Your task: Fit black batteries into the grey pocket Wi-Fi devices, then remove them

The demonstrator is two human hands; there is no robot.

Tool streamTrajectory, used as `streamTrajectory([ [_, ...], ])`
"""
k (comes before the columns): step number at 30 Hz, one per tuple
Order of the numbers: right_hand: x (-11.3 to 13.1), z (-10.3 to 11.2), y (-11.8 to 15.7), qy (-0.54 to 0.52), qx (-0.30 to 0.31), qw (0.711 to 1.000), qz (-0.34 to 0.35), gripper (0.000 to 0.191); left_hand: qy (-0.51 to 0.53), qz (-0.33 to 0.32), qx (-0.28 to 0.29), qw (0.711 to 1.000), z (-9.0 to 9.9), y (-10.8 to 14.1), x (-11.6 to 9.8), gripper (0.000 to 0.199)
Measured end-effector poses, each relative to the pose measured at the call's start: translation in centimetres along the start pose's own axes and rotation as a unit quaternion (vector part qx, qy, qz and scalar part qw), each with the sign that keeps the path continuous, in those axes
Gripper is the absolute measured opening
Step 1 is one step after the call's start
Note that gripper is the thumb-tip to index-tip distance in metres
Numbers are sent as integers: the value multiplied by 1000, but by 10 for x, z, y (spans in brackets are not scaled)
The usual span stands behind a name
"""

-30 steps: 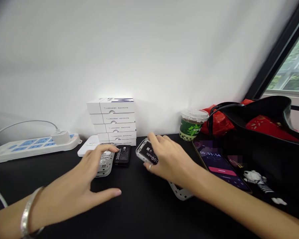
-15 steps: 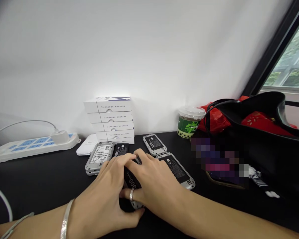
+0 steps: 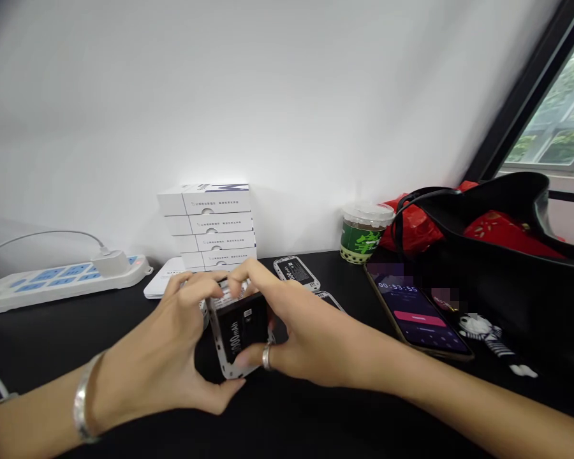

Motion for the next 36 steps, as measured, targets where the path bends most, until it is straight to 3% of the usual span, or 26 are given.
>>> streamTrajectory([
  [2,0,6,-6,-94,-17,995,0,40,-19,24,20,999,9,2,20,85],
  [4,-6,15,-17,-181,-95,979,-18,46,-39,59,52,996,16,7,43,88],
  [6,-19,22,-30,-209,-147,963,-79,56,-36,90,87,991,20,17,67,89],
  [9,-39,22,-48,-179,-131,959,-176,51,5,110,113,988,24,31,95,87],
  [12,-54,10,-60,-163,-99,958,-215,43,30,107,141,984,23,40,110,82],
  [19,-73,-3,-71,-48,-74,969,-229,50,60,59,159,984,19,45,119,77],
  [25,-76,-4,-67,35,-79,979,-186,41,47,95,174,979,16,48,123,79],
  [31,-71,-10,-50,82,-62,986,-135,80,26,77,173,982,21,50,118,82],
  [36,-83,-10,-48,98,-47,988,-107,56,10,65,148,987,19,49,118,85],
])
Point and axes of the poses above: each hand's wrist, its own y-axis away from the middle knuckle, its own z-axis out of the back of the hand, x = y × z, the point moved 2 cm from there along -y, towards the middle knuckle, and after that the axes turned 10 degrees about -y, right-handed, at the moved point
